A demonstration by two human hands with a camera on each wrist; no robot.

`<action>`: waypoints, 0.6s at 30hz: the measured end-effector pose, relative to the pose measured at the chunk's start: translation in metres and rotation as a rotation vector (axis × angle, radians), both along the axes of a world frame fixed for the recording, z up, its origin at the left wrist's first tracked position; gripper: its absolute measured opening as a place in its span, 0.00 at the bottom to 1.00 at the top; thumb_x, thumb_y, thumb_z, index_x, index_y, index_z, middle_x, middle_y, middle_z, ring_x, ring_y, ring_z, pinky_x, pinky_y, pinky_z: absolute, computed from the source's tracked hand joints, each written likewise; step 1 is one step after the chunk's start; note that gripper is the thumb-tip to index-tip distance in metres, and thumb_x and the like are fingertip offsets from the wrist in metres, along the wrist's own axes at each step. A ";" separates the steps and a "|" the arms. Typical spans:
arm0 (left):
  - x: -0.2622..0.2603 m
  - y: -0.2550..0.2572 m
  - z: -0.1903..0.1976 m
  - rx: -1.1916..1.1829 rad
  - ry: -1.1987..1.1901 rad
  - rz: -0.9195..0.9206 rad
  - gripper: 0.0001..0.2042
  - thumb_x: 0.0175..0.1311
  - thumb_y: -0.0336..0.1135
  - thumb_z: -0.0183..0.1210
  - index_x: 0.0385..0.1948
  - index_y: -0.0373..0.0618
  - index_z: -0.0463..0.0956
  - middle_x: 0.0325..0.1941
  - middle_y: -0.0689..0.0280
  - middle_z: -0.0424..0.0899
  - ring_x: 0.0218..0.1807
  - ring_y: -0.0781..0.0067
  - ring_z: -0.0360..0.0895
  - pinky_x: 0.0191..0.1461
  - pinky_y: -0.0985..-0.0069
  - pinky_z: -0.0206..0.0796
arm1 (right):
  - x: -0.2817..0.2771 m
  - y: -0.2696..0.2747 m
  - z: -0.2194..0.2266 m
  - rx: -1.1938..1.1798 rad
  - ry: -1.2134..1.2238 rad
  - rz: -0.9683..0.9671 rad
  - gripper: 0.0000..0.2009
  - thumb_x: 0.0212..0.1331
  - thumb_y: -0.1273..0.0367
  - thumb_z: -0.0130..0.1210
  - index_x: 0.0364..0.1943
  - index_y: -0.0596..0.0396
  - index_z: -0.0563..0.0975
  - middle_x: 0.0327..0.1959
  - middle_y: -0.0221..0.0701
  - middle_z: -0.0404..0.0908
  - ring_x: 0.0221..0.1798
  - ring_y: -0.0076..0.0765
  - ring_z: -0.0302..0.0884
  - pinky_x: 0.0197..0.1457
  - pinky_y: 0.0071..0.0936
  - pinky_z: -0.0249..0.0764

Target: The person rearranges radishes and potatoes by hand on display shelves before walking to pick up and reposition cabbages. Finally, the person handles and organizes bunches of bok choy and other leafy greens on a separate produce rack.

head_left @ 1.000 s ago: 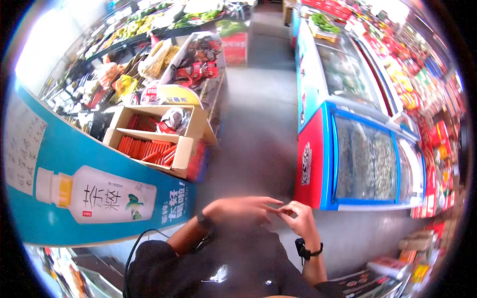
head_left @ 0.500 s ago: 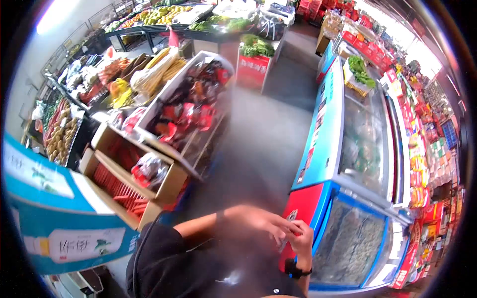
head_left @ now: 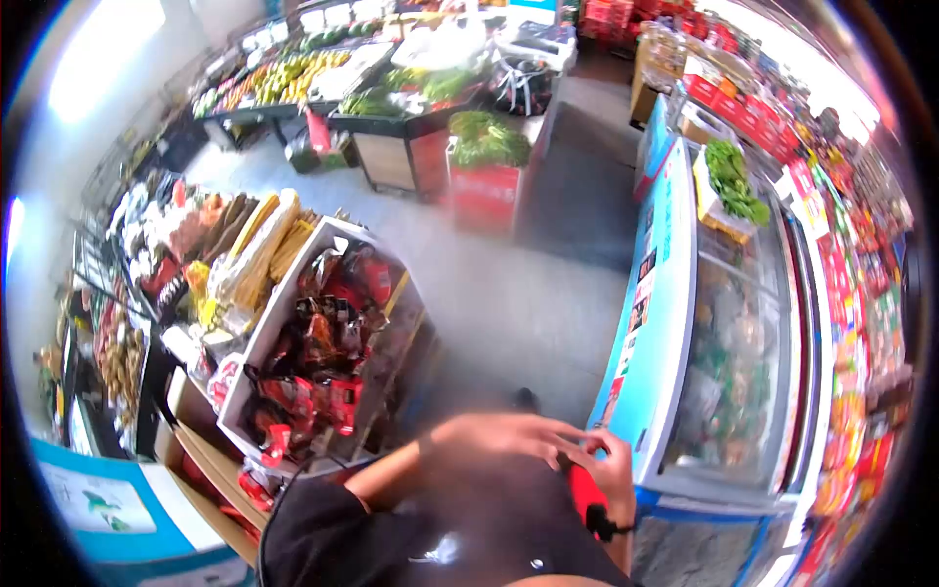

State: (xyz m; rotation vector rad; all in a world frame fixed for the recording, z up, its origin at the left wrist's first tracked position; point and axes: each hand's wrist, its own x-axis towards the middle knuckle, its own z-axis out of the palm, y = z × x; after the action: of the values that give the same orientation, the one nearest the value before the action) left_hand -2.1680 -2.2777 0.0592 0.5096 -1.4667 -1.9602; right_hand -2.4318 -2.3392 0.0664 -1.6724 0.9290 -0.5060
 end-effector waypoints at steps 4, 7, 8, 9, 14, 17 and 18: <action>0.056 -0.069 0.059 -0.015 -0.135 0.345 0.32 0.80 0.46 0.51 0.79 0.38 0.58 0.83 0.51 0.61 0.79 0.55 0.62 0.81 0.59 0.55 | 0.092 -0.156 0.026 -0.167 0.003 0.308 0.19 0.49 0.74 0.76 0.47 0.57 0.85 0.30 0.30 0.87 0.35 0.25 0.85 0.41 0.26 0.81; 0.112 -0.121 0.071 0.023 -0.134 0.480 0.33 0.78 0.39 0.53 0.80 0.36 0.55 0.86 0.50 0.55 0.85 0.58 0.54 0.84 0.58 0.50 | 0.179 -0.247 0.046 -0.242 -0.051 0.548 0.20 0.47 0.73 0.77 0.47 0.57 0.85 0.32 0.32 0.86 0.35 0.27 0.85 0.42 0.26 0.81; 0.130 -0.132 0.070 0.058 -0.088 0.529 0.34 0.77 0.37 0.54 0.80 0.36 0.54 0.86 0.51 0.55 0.85 0.59 0.53 0.84 0.58 0.50 | 0.209 -0.270 0.052 -0.263 -0.072 0.612 0.20 0.47 0.73 0.77 0.47 0.57 0.85 0.32 0.32 0.86 0.35 0.27 0.84 0.42 0.26 0.81; 0.146 -0.142 0.069 0.091 -0.039 0.575 0.35 0.75 0.35 0.55 0.81 0.36 0.52 0.86 0.51 0.55 0.85 0.60 0.53 0.84 0.59 0.50 | 0.237 -0.292 0.057 -0.283 -0.091 0.675 0.20 0.48 0.73 0.77 0.47 0.56 0.85 0.32 0.32 0.86 0.35 0.27 0.84 0.42 0.26 0.81; 0.227 -0.227 0.071 -0.009 0.069 0.713 0.34 0.79 0.36 0.56 0.82 0.45 0.51 0.85 0.56 0.56 0.80 0.58 0.63 0.78 0.54 0.62 | 0.356 -0.379 0.067 -0.333 -0.113 0.751 0.21 0.43 0.69 0.83 0.42 0.57 0.85 0.33 0.33 0.88 0.36 0.28 0.85 0.42 0.26 0.80; 0.291 -0.300 0.071 -0.057 0.093 0.708 0.34 0.74 0.29 0.56 0.80 0.37 0.53 0.85 0.53 0.57 0.83 0.61 0.57 0.81 0.57 0.58 | 0.404 -0.434 0.055 -0.344 -0.123 0.578 0.19 0.45 0.72 0.81 0.43 0.56 0.85 0.31 0.30 0.86 0.33 0.23 0.81 0.40 0.25 0.80; 0.310 -0.327 0.070 -0.040 0.105 0.687 0.33 0.75 0.28 0.55 0.80 0.38 0.56 0.83 0.55 0.63 0.81 0.62 0.63 0.77 0.58 0.64 | 0.416 -0.451 0.056 -0.321 -0.101 0.514 0.18 0.46 0.71 0.81 0.42 0.56 0.85 0.32 0.31 0.87 0.36 0.22 0.83 0.41 0.25 0.81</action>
State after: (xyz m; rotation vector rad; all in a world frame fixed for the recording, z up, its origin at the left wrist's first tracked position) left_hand -1.8581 -2.6046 0.1295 0.7592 -1.0675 -1.3846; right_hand -2.0159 -2.7902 0.1219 -2.0654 0.3261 -0.3943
